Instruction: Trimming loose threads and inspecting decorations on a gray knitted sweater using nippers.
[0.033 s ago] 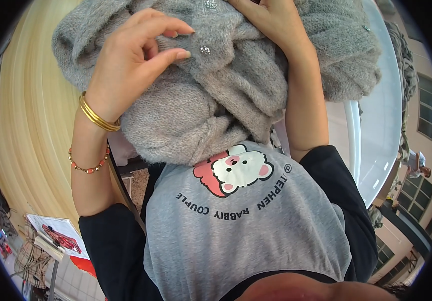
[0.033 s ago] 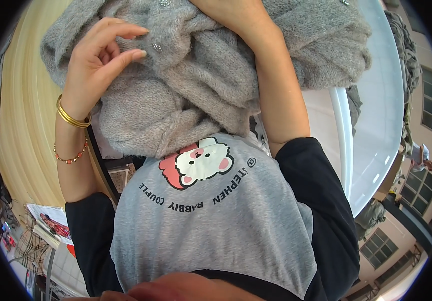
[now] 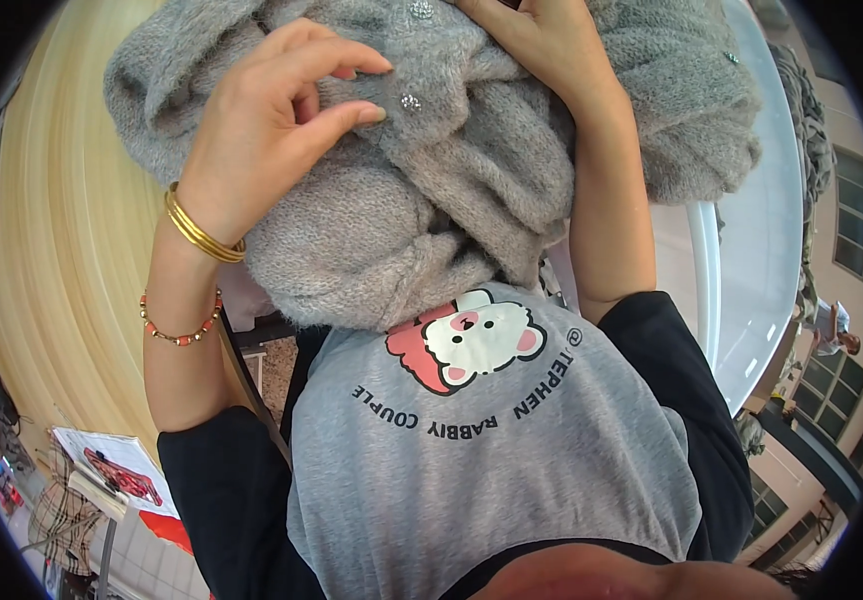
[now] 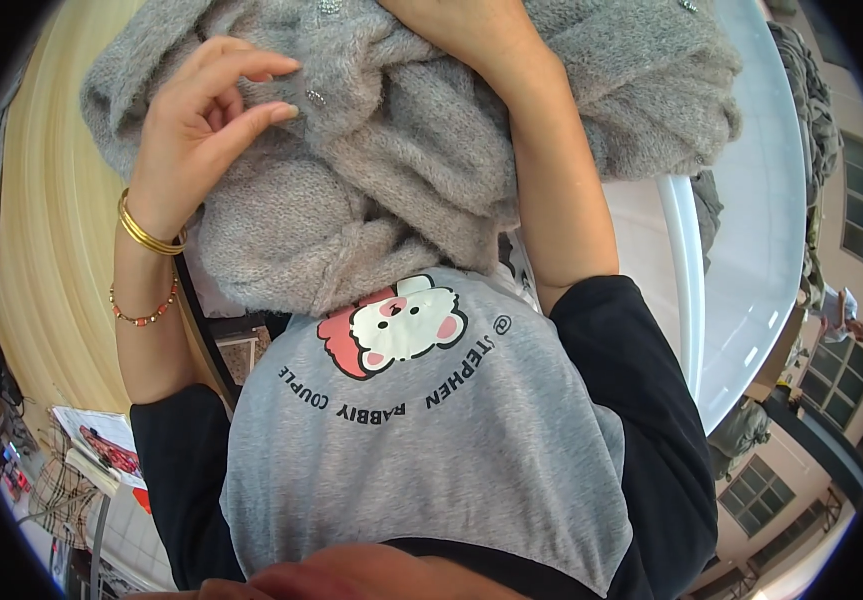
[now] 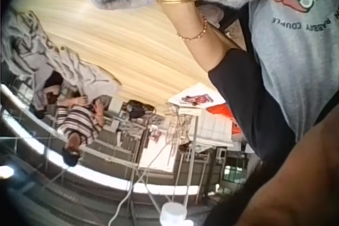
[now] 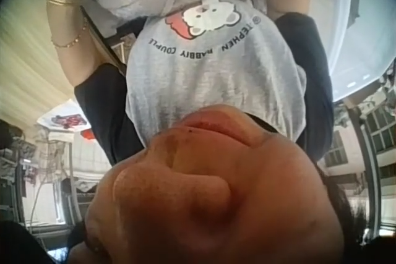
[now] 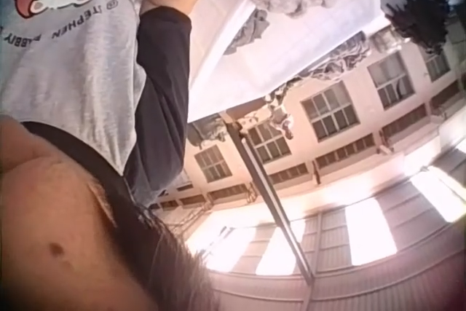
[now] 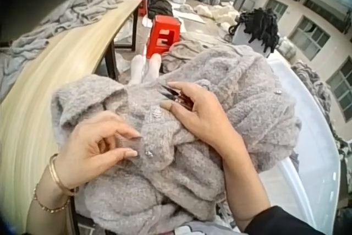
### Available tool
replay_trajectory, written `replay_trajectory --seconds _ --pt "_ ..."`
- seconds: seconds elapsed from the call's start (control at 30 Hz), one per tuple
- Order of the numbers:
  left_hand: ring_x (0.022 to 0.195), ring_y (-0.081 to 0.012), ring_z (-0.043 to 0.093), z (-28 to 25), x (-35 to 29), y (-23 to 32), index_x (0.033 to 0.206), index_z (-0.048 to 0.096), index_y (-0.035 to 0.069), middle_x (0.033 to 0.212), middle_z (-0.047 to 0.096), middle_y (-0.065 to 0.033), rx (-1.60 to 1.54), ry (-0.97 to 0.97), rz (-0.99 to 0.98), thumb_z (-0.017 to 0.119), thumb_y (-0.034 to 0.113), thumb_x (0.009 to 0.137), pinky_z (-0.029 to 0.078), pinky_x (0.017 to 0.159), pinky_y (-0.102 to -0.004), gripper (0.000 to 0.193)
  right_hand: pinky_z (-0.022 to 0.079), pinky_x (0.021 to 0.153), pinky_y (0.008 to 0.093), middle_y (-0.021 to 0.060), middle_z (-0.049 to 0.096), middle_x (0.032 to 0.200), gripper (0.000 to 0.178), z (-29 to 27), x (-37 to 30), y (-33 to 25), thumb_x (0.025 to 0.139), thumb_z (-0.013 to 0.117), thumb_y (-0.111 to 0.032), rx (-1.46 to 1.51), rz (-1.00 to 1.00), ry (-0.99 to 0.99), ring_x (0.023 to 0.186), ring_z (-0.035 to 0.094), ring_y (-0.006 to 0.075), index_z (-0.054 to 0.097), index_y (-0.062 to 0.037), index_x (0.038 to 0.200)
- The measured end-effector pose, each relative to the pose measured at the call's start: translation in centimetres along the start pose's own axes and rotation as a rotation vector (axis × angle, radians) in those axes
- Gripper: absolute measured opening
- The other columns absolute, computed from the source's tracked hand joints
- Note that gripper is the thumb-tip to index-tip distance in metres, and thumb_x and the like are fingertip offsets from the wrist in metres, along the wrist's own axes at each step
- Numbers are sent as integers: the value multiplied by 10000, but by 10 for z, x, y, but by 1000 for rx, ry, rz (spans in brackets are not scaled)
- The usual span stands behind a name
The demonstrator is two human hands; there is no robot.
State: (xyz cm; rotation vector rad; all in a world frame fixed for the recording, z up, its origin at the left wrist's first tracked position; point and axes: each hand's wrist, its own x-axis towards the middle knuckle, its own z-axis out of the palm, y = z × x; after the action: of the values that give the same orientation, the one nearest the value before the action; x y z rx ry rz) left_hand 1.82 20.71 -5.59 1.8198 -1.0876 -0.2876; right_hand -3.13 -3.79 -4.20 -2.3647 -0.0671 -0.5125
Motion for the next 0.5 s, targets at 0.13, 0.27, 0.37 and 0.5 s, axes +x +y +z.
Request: replay_trajectory --seconds 0.13,0.27,0.37,0.5 --pt "573 -40 407 15 1 -4 1079 704 86 998 583 -3 146 50 98 802 106 775 357 530 -198 320 499 725 330 170 679 957 398 1 -1 -1 862 728 -183 -12 2 -17 797 621 221 627 35 1179" --pt "569 -49 418 25 0 -6 1068 700 75 998 586 -8 172 82 133 803 122 778 366 525 -205 311 497 719 333 168 677 947 398 0 0 -2 861 730 -189 -11 7 -8 787 615 225 628 36 1173" --pt "582 -125 547 33 2 -1 973 657 67 880 583 -19 224 142 133 781 196 787 447 538 -267 258 492 707 326 155 667 917 398 -1 0 -1 860 732 -188 -27 14 -14 769 601 211 629 32 1175" --pt "621 -116 577 37 3 2 1047 628 65 938 620 -28 135 121 -17 766 178 820 459 562 -256 289 466 677 277 87 642 871 398 -4 -1 -10 863 740 -175 8 113 16 751 558 136 629 22 1190"
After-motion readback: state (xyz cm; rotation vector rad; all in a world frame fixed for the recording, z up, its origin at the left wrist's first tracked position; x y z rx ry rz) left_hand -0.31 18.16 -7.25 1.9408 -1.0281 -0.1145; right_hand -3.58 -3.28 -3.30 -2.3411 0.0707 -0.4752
